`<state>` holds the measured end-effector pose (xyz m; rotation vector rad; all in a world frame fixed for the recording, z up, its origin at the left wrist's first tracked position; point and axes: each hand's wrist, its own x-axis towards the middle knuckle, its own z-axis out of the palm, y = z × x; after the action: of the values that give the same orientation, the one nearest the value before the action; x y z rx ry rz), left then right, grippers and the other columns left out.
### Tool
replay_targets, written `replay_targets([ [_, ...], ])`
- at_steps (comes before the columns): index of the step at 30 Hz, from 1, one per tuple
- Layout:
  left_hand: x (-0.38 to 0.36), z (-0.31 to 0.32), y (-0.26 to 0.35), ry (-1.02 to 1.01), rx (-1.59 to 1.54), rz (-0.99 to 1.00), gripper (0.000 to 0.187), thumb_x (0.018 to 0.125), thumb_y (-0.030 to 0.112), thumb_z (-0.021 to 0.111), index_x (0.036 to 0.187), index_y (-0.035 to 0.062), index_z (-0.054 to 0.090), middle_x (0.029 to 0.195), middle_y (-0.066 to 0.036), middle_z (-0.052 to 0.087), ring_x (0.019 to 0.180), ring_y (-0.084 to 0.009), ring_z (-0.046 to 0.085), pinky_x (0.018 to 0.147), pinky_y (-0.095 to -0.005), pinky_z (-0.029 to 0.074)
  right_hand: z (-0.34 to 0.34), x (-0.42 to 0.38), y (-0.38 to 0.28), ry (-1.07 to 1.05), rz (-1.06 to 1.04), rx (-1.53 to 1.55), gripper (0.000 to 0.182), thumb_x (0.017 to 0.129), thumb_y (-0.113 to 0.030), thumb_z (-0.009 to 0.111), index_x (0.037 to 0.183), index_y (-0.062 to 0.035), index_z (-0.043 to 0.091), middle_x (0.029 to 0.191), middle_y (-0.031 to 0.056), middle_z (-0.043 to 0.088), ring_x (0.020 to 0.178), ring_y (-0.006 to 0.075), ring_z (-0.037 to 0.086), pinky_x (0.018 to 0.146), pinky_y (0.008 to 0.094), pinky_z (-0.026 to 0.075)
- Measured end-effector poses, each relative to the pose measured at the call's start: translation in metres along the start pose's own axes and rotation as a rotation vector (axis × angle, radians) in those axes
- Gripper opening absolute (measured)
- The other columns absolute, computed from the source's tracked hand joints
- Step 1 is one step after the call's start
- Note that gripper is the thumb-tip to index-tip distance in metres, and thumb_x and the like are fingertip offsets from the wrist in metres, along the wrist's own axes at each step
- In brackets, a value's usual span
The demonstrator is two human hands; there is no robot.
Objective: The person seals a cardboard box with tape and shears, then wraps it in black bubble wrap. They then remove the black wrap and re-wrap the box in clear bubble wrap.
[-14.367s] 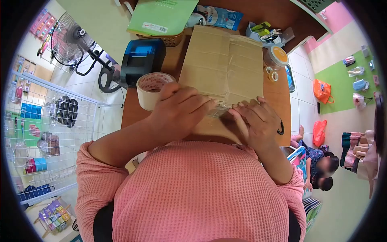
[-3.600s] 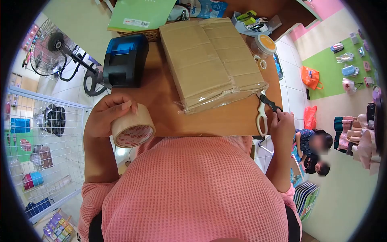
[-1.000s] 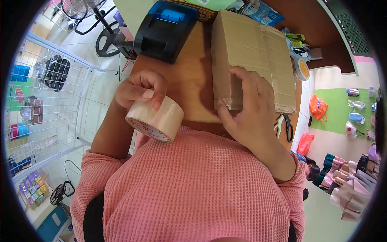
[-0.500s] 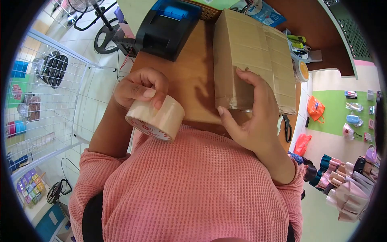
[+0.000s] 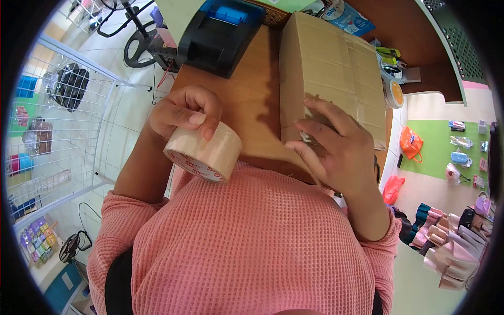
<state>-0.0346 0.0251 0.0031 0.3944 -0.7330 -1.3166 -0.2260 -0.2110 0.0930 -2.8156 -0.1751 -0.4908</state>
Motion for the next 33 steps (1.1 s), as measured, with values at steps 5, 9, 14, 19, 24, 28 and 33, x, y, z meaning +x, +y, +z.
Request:
replay_targets([
  [5,0.001,0.002,0.002,-0.004,0.019,-0.006,0.025,0.089,0.019,0.066,0.081,-0.0045,0.066,0.077,-0.009,0.060,0.066,-0.0164,0.060,0.060,-0.0280,0.045,-0.025,0.020,0.008,-0.256,-0.124,-0.003,0.021,0.081,-0.028,0.075,0.093,-0.0121,0.072,0.115,0.0057,0.063,0.098,0.0263,0.065,0.079,0.0400,0.054],
  [9,0.000,0.003,0.002,0.008,0.029,-0.005,0.025,0.089,0.019,0.066,0.081,-0.0044,0.066,0.078,-0.009,0.060,0.067,-0.0171,0.060,0.061,-0.0286,0.046,-0.026,0.040,0.033,-0.345,-0.235,0.072,0.014,0.083,-0.024,0.071,0.090,-0.0130,0.072,0.113,0.0051,0.062,0.100,0.0275,0.061,0.084,0.0406,0.050],
  [14,-0.003,0.002,0.003,0.031,0.010,-0.011,0.024,0.089,0.018,0.066,0.079,-0.0040,0.065,0.078,-0.009,0.060,0.066,-0.0170,0.059,0.061,-0.0290,0.046,-0.015,0.059,0.055,-0.458,-0.353,0.328,0.009,0.082,-0.015,0.070,0.090,-0.0117,0.073,0.107,0.0052,0.061,0.098,0.0277,0.056,0.086,0.0420,0.043],
  [19,-0.002,-0.003,0.000,0.012,0.011,-0.028,0.024,0.089,0.017,0.066,0.078,-0.0039,0.064,0.077,-0.009,0.060,0.065,-0.0166,0.059,0.059,-0.0283,0.045,-0.014,0.088,0.026,-0.730,-0.184,0.062,0.010,0.078,-0.014,0.071,0.087,-0.0137,0.074,0.108,0.0042,0.060,0.105,0.0265,0.055,0.096,0.0428,0.039],
  [24,0.000,-0.001,-0.001,-0.002,0.007,0.012,0.024,0.088,0.017,0.068,0.078,-0.0045,0.065,0.073,-0.009,0.060,0.061,-0.0155,0.058,0.055,-0.0275,0.044,-0.009,0.097,0.012,-0.934,-0.122,-0.132,0.011,0.074,-0.013,0.073,0.085,-0.0141,0.074,0.111,0.0031,0.060,0.107,0.0257,0.056,0.097,0.0406,0.038],
  [28,-0.006,-0.004,-0.001,0.025,-0.009,0.004,0.025,0.087,0.018,0.069,0.077,-0.0045,0.064,0.073,-0.009,0.059,0.059,-0.0157,0.058,0.054,-0.0283,0.044,-0.006,0.080,0.033,-0.495,-0.216,0.107,0.020,0.071,-0.015,0.077,0.090,-0.0118,0.072,0.110,0.0038,0.061,0.106,0.0256,0.058,0.097,0.0400,0.038],
  [33,-0.013,-0.007,0.003,0.092,0.003,0.028,0.024,0.087,0.017,0.068,0.077,-0.0050,0.064,0.072,-0.013,0.064,0.058,-0.0194,0.062,0.053,-0.0276,0.046,-0.074,0.029,0.093,-0.231,-0.111,0.343,0.034,0.078,-0.026,0.081,0.103,-0.0066,0.070,0.121,0.0062,0.062,0.114,0.0265,0.060,0.102,0.0467,0.040],
])
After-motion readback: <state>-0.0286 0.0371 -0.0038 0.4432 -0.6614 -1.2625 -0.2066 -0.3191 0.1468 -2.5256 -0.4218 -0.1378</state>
